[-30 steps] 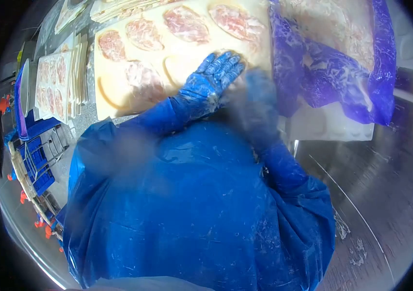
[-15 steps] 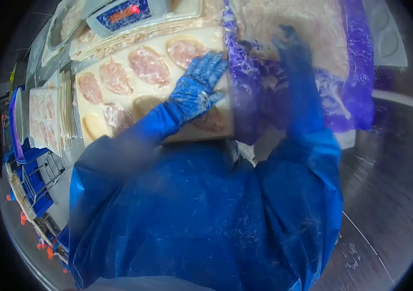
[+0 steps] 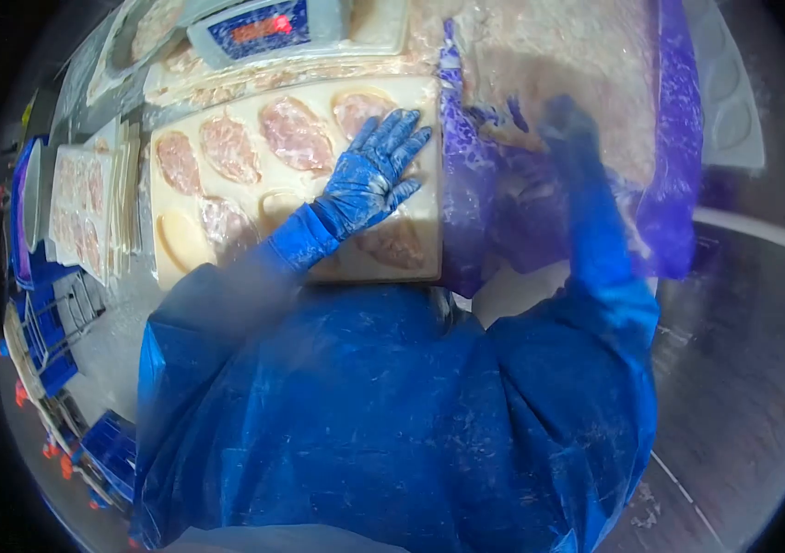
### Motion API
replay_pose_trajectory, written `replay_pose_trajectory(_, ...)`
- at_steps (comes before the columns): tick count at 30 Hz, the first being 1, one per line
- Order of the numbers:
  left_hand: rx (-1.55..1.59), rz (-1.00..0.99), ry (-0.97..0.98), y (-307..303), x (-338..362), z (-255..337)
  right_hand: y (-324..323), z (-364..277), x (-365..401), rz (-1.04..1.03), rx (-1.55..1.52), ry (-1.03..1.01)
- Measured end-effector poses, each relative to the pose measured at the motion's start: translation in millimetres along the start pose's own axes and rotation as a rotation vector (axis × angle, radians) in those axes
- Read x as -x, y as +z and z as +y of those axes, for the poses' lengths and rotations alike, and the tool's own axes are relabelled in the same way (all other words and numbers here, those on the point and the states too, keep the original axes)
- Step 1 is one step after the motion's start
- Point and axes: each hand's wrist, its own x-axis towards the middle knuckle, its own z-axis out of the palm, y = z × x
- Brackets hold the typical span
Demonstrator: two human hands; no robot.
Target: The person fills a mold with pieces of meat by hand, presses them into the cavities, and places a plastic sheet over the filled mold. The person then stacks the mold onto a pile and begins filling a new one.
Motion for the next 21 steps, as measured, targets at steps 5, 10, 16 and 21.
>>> replay_pose_trajectory(5,0.805,0.394,-0.149,-37.0,23.1,-12.7,-45.5,-106.2,21.4,0.069,-0.424,0.170)
replay_pose_trajectory(10,0.682,0.558,-0.332,-105.7,73.5,-38.3,-13.4,-172.6,30.9,-0.093,-0.672,0.157)
replay_pose_trajectory(16,0.705,0.625,-0.394,-126.9,126.7,-30.5,136.2,-249.0,15.1,-0.609,-0.894,-0.039)
replay_pose_trajectory(21,-0.011,0.093,-0.042,-94.0,154.8,-59.4,183.5,-272.1,59.0,-0.125,-0.248,-0.203)
